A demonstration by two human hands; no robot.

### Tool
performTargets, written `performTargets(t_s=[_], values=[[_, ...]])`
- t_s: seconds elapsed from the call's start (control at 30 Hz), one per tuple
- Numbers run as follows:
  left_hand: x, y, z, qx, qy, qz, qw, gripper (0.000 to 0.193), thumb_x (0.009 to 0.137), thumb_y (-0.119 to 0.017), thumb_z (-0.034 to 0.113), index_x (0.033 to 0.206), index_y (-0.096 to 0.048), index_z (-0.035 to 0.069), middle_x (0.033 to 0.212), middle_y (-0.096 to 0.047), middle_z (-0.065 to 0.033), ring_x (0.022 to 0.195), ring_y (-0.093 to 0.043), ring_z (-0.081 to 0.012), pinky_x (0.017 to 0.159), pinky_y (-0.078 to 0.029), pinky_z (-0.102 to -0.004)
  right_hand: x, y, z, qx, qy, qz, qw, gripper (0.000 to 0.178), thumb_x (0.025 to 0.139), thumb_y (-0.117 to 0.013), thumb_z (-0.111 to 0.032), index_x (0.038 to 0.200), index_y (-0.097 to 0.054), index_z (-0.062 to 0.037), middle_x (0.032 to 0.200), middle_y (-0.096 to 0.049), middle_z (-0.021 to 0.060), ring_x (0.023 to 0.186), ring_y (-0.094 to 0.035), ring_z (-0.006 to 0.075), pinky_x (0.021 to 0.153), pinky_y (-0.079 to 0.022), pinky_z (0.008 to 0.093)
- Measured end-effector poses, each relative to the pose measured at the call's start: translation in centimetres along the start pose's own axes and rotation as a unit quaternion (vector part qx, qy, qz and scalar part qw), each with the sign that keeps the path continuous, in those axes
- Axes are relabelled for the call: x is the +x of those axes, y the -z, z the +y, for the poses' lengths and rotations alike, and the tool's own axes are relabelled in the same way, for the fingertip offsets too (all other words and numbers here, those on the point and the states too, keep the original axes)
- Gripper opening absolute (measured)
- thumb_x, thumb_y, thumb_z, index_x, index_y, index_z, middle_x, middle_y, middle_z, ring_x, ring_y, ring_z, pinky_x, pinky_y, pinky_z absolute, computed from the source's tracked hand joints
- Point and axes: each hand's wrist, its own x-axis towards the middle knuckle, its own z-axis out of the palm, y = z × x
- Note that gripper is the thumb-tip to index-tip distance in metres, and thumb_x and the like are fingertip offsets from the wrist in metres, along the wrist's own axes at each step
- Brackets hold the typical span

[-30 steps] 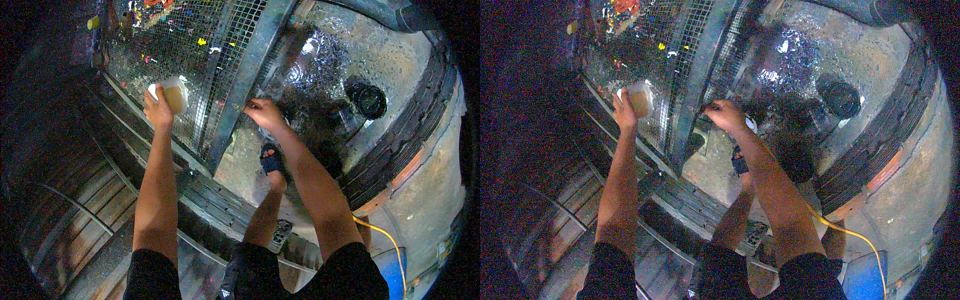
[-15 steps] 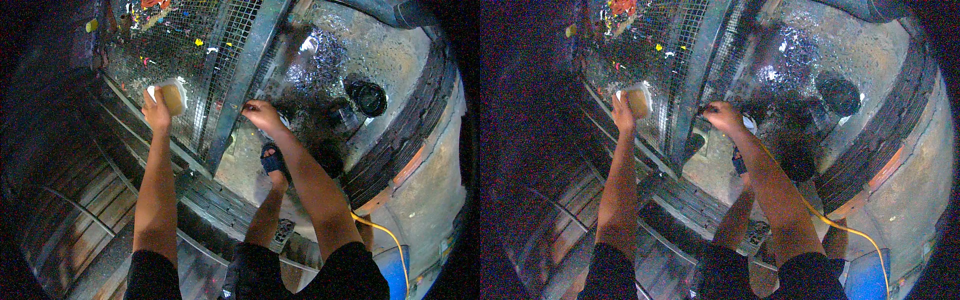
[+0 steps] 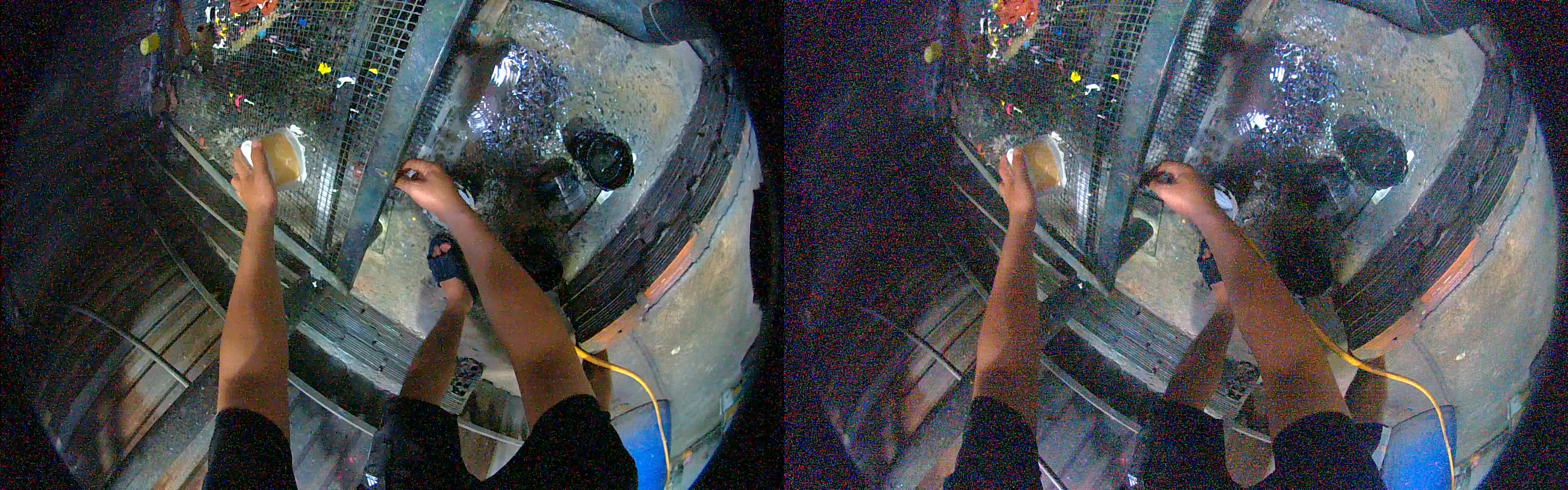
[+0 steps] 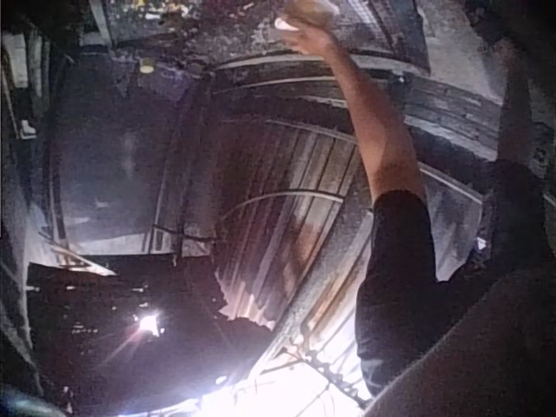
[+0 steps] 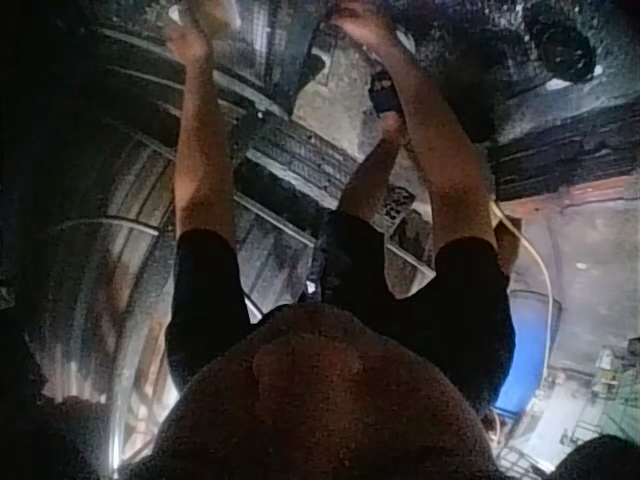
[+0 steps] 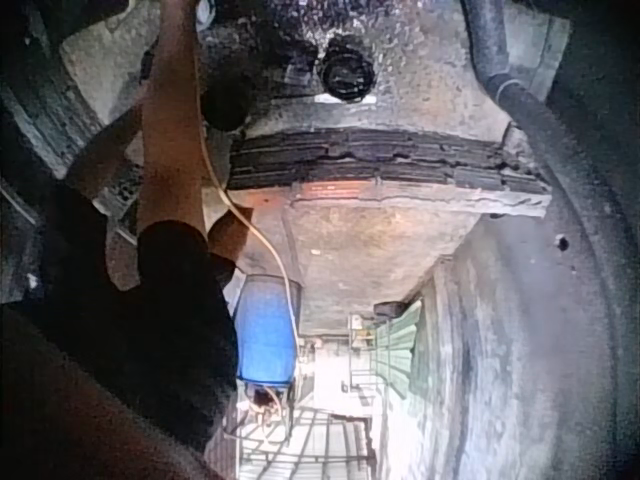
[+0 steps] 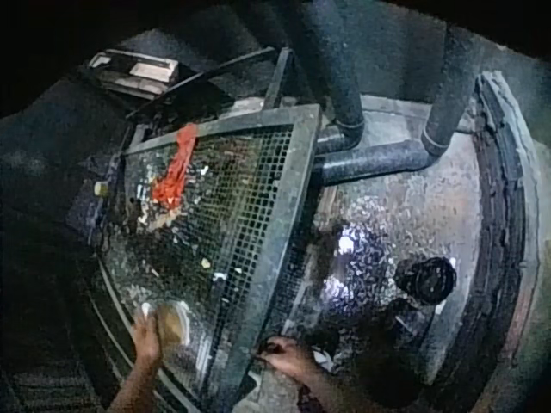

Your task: The person uses a handheld water spray nozzle to rinse several small plastic containers and a metal grate. They pick up each container, spray it with water, and place it back down, repeating the process for multiple items.

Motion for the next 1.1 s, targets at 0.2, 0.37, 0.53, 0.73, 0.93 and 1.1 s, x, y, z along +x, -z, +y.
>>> performTargets(t_s=[0.2,0.37,0.53,0.73,0.93,1.1], values=[[2.8,0.5,-2.7,-0.003,-0.069,0.029,0.997,0.075,0.096,-0.039,0.06,0.148,-0.039,0.007,0.139,-0.049,-0.0258,0.131,-0.04,-0.0417,0.112,-0.028,-0.0471,0.2,-0.8,-0.6,0.013,0.034,-0.01,0.999,0.027,0.082,-0.072,-0.022,0.102,-0.07,-0.0033,0.098,-0.07,0.0105,0.09,-0.066,0.0225,0.083,-0.051,0.0341],[1.6,0.1,-1.9,-0.014,-0.11,-0.004,0.994,0.073,0.097,-0.037,0.059,0.148,-0.039,0.007,0.14,-0.051,-0.0218,0.134,-0.038,-0.0426,0.112,-0.028,-0.0484,0.0,-0.2,-0.5,0.017,-0.021,-0.025,0.999,0.035,0.081,-0.072,-0.032,0.104,-0.07,-0.0063,0.102,-0.071,0.0158,0.095,-0.068,0.0307,0.085,-0.052,0.0389],[0.5,-0.2,0.3,0.028,-0.027,0.008,0.999,0.075,0.096,-0.038,0.062,0.151,-0.035,0.01,0.144,-0.046,-0.0234,0.133,-0.038,-0.0449,0.112,-0.029,-0.0488,-0.3,0.2,-0.3,-0.01,0.013,0.01,1.0,0.025,0.082,-0.072,-0.018,0.1,-0.068,-0.0007,0.092,-0.069,0.0091,0.08,-0.064,0.0182,0.075,-0.05,0.0319],[2.7,0.6,-3.0,0.008,-0.025,0.005,1.0,0.078,0.097,-0.035,0.062,0.151,-0.033,0.006,0.147,-0.042,-0.0251,0.135,-0.036,-0.0448,0.115,-0.025,-0.0467,-0.6,-0.4,-2.7,-0.008,0.027,-0.003,1.0,0.025,0.082,-0.073,-0.018,0.1,-0.069,-0.0011,0.089,-0.069,0.0083,0.079,-0.064,0.0165,0.073,-0.05,0.0317],[0.2,0.3,-1.0,0.006,-0.088,-0.026,0.996,0.083,0.098,-0.035,0.061,0.152,-0.028,-0.001,0.148,-0.04,-0.0269,0.135,-0.035,-0.0442,0.115,-0.024,-0.0445,0.1,-0.6,0.9,0.024,0.002,0.005,1.0,0.02,0.083,-0.072,-0.013,0.099,-0.069,-0.002,0.091,-0.07,0.0065,0.081,-0.064,0.0151,0.075,-0.051,0.0312],[0.2,0.7,-0.2,0.01,-0.07,-0.016,0.997,0.081,0.098,-0.037,0.059,0.15,-0.031,-0.003,0.145,-0.043,-0.028,0.136,-0.033,-0.0441,0.114,-0.025,-0.0456,0.1,-0.4,0.3,0.046,0.023,-0.023,0.998,0.019,0.084,-0.071,-0.013,0.1,-0.069,-0.0025,0.093,-0.07,0.0053,0.085,-0.064,0.0145,0.078,-0.05,0.0301]])
